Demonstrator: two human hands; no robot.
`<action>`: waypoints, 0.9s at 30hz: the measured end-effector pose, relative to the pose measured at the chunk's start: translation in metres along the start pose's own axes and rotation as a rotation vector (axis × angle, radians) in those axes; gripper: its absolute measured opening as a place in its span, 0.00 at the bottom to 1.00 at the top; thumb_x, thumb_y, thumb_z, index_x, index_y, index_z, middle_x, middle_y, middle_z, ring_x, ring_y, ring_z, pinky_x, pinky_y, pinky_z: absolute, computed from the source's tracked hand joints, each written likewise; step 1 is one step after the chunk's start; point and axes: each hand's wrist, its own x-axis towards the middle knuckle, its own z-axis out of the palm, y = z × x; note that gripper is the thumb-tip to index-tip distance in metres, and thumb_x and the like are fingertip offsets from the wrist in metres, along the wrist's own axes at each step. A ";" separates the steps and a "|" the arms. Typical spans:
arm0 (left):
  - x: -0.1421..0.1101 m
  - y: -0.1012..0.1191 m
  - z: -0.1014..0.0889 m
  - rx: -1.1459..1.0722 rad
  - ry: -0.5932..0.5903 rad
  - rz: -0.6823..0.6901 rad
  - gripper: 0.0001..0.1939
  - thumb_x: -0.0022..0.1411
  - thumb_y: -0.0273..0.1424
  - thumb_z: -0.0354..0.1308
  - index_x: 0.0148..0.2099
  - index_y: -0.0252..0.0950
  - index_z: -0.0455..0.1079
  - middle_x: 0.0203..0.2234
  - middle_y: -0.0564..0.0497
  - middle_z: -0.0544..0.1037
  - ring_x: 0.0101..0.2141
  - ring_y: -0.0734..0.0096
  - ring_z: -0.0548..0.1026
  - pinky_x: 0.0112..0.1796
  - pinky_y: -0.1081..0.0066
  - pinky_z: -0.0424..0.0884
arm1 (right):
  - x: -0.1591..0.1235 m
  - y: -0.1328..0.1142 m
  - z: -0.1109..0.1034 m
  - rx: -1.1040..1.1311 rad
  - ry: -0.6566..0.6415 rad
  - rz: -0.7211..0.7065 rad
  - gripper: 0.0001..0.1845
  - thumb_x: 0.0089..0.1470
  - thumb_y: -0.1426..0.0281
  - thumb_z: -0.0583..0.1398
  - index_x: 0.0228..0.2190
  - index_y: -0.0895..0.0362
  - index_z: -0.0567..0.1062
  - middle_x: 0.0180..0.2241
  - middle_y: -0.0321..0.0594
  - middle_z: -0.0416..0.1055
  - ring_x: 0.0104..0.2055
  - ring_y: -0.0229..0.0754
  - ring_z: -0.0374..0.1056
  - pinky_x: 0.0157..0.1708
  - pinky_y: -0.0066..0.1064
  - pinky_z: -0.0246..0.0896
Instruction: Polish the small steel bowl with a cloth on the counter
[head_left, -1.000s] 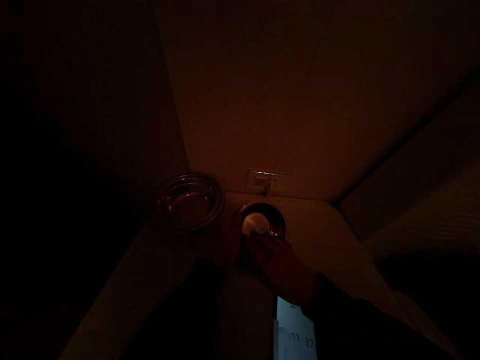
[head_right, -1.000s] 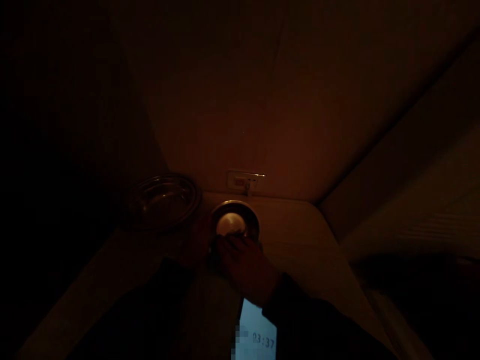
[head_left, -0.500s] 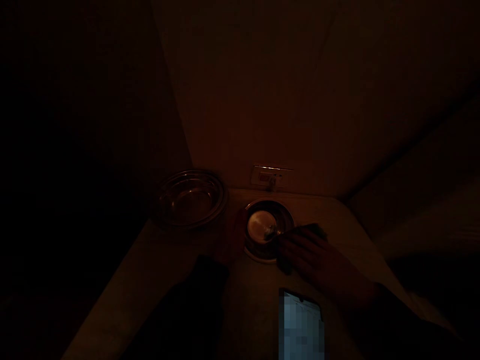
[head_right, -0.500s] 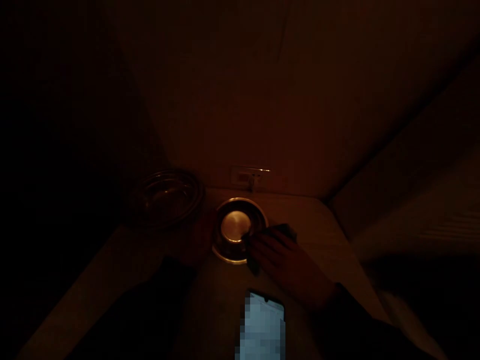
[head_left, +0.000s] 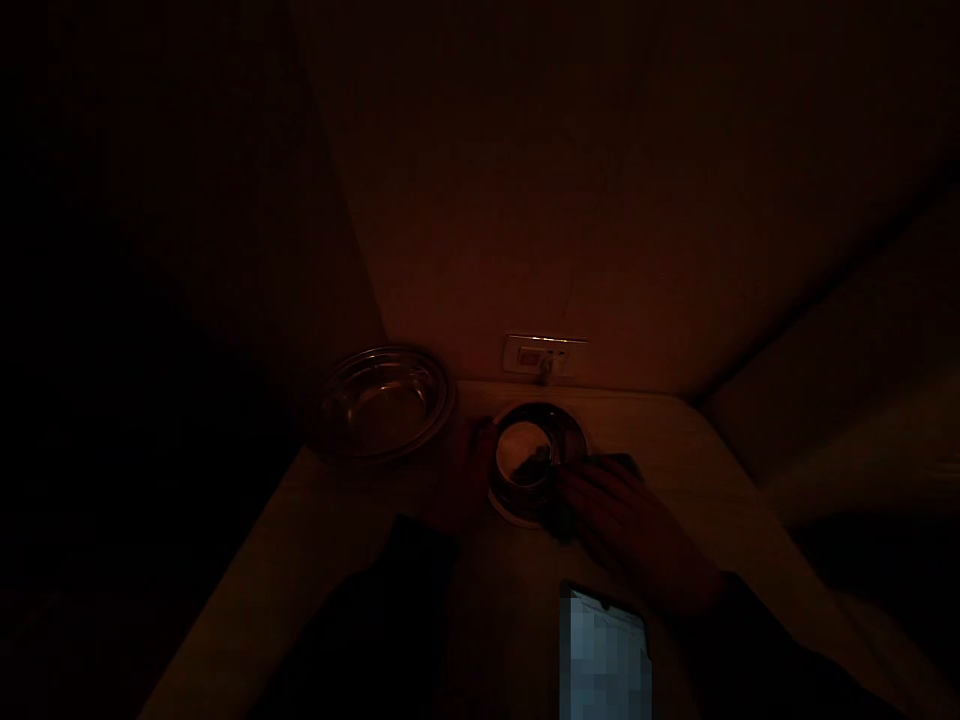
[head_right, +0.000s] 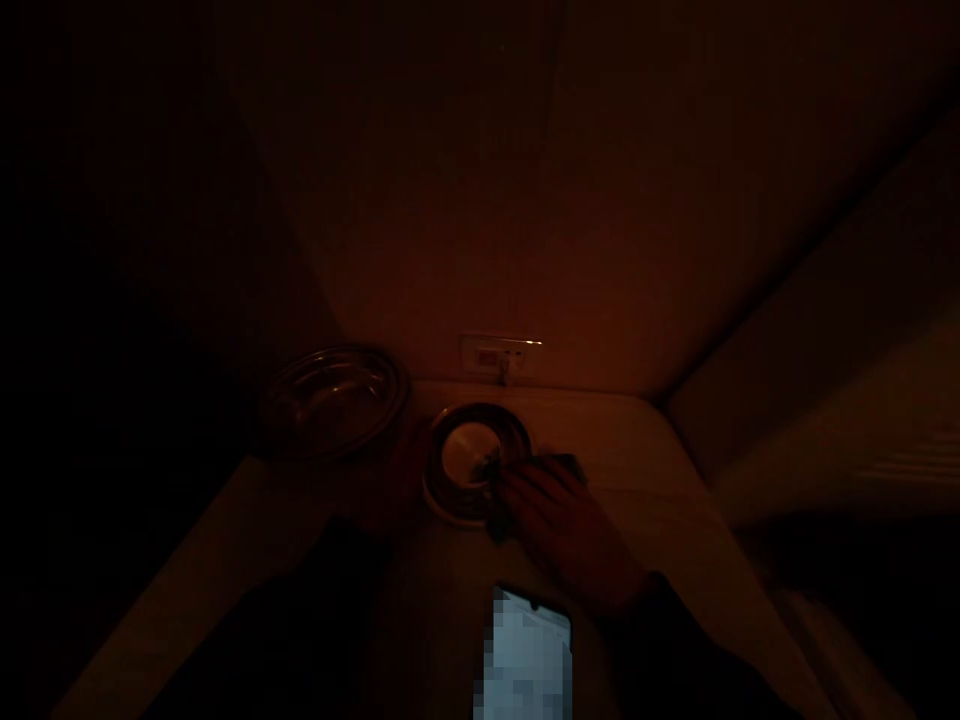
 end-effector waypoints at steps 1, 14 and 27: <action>-0.001 0.002 0.000 -0.030 -0.012 -0.003 0.19 0.64 0.37 0.41 0.48 0.36 0.67 0.47 0.45 0.75 0.48 0.65 0.72 0.50 0.65 0.66 | 0.000 -0.001 0.000 0.008 0.005 0.004 0.22 0.59 0.76 0.52 0.55 0.62 0.63 0.54 0.49 0.66 0.56 0.50 0.60 0.53 0.52 0.57; -0.008 0.009 -0.002 -0.132 0.020 -0.127 0.22 0.66 0.38 0.40 0.53 0.35 0.68 0.51 0.46 0.73 0.53 0.65 0.70 0.55 0.64 0.62 | 0.002 -0.010 -0.010 0.013 0.080 -0.046 0.17 0.57 0.76 0.54 0.48 0.60 0.71 0.49 0.47 0.71 0.53 0.49 0.63 0.52 0.50 0.55; -0.009 0.019 0.004 -0.108 0.025 -0.045 0.21 0.66 0.37 0.40 0.49 0.35 0.71 0.45 0.48 0.78 0.46 0.68 0.74 0.49 0.70 0.68 | 0.030 -0.036 -0.007 0.067 -0.157 0.013 0.20 0.54 0.79 0.56 0.49 0.58 0.69 0.48 0.44 0.72 0.51 0.49 0.63 0.47 0.43 0.59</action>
